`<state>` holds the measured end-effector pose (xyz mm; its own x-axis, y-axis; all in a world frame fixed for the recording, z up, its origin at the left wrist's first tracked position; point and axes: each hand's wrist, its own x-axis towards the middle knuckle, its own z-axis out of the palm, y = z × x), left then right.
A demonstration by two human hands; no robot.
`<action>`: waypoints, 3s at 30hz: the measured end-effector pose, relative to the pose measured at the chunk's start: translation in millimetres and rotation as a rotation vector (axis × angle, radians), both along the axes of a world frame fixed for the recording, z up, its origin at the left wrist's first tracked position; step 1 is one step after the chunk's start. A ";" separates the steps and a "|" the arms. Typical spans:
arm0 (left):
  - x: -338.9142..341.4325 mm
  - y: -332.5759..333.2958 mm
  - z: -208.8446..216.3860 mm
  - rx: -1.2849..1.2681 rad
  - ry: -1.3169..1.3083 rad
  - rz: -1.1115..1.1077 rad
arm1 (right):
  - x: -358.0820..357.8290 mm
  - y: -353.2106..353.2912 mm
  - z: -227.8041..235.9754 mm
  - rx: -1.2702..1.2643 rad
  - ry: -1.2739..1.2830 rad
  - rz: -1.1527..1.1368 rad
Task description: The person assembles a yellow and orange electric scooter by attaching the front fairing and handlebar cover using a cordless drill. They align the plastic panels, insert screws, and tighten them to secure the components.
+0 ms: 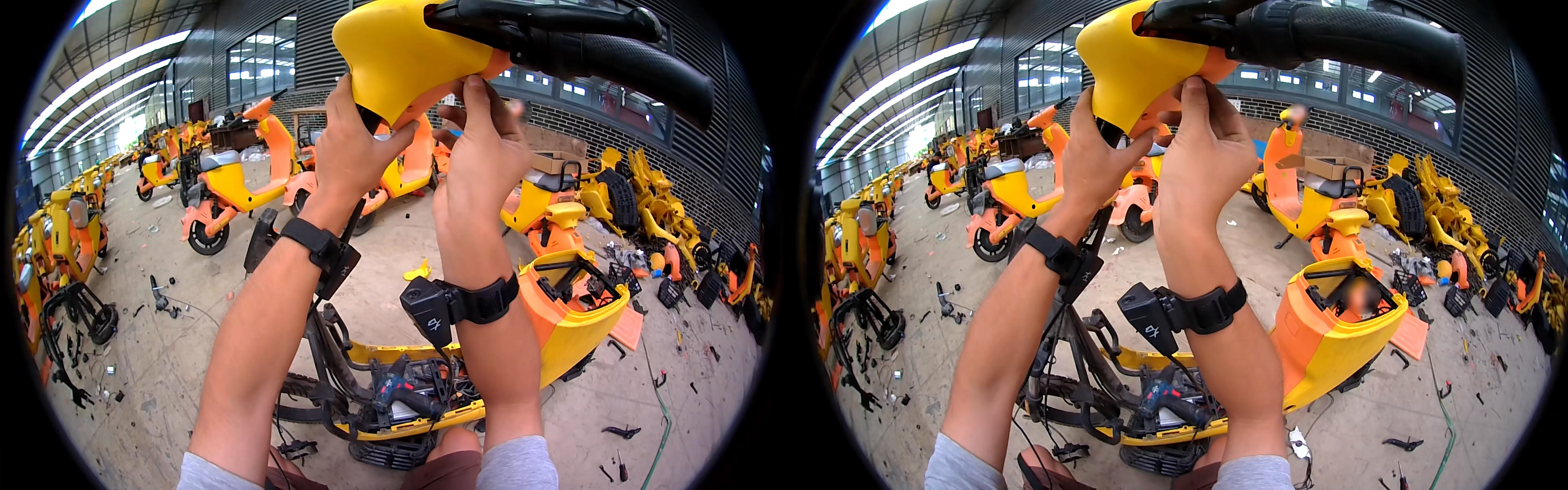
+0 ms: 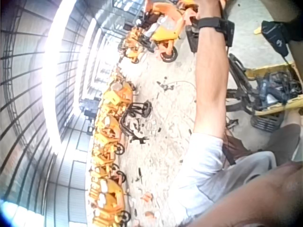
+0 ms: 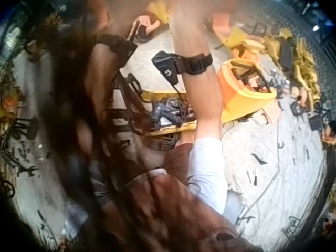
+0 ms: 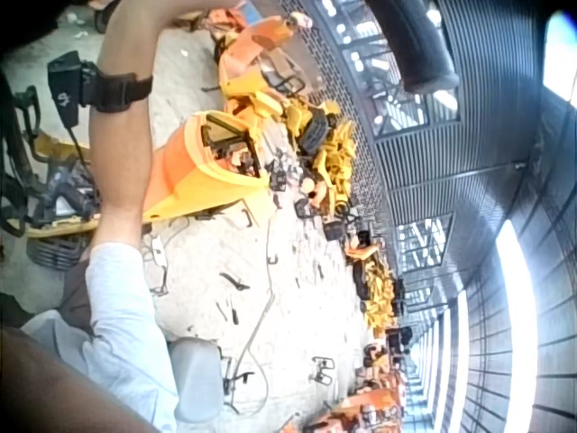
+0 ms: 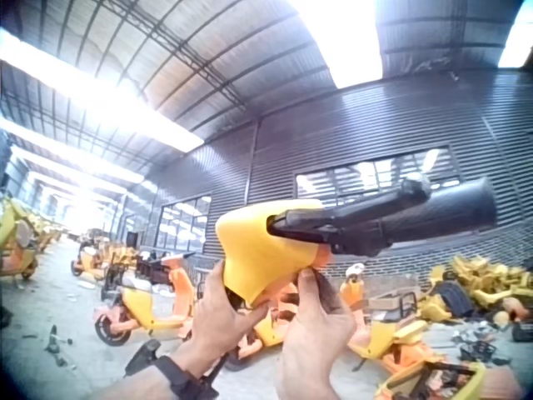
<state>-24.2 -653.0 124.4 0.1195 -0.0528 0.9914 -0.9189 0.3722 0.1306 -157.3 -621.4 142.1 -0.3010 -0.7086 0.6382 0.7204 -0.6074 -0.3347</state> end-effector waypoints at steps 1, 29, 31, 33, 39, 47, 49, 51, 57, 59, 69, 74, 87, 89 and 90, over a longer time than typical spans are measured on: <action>-0.4 0.2 -0.2 0.010 0.007 -0.002 | -0.5 1.8 0.2 0.013 0.007 0.018; -0.5 7.8 -2.9 0.002 0.005 0.018 | -41.2 -23.3 -438.9 0.038 2.391 -0.065; -1.5 12.1 -1.4 0.010 0.017 0.022 | -30.3 -29.8 -462.2 0.074 2.436 -0.011; -16.1 2.8 -3.9 0.011 0.033 -0.040 | -45.7 -43.7 -483.2 0.217 2.384 -0.017; 1.1 5.3 -5.0 0.003 0.039 -0.002 | -33.6 -37.1 -474.6 0.293 2.202 -0.130; 3.3 -8.3 0.7 -0.045 -0.051 0.007 | -43.1 -29.9 -339.7 0.165 0.826 0.192; 6.0 -3.9 -1.4 -0.031 -0.038 0.017 | -34.8 -13.4 -269.5 0.023 0.560 0.365; 1.5 -1.6 0.0 -0.041 -0.031 -0.003 | -40.3 -10.7 -224.3 -0.118 0.413 0.335; 1.0 2.1 0.4 0.008 0.014 -0.018 | -40.1 -7.6 -145.9 -0.161 0.302 0.260; 2.5 -0.2 0.2 -0.029 0.000 -0.007 | -36.7 -10.5 -137.3 -0.169 0.320 0.286; -1.1 0.7 0.5 0.022 0.005 0.015 | -13.3 -18.7 -121.5 -0.207 0.251 0.294; 0.9 3.6 0.2 0.022 0.010 -0.030 | -11.5 -16.6 -118.7 -0.209 0.264 0.304; -4.0 4.9 0.9 0.056 0.074 -0.083 | -4.2 -22.2 -119.2 -0.221 0.269 0.280; -3.2 4.9 1.2 0.058 0.072 -0.082 | -3.3 -22.6 -119.0 -0.225 0.268 0.275; -2.7 4.1 1.1 0.044 0.054 -0.065 | -3.1 -23.2 -119.1 -0.224 0.265 0.281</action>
<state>-26.9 -648.9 125.5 0.1675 -0.1057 0.9802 -0.8842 0.4237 0.1968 -160.4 -644.7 23.0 0.0779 -0.5751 0.8144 0.7750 -0.4789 -0.4123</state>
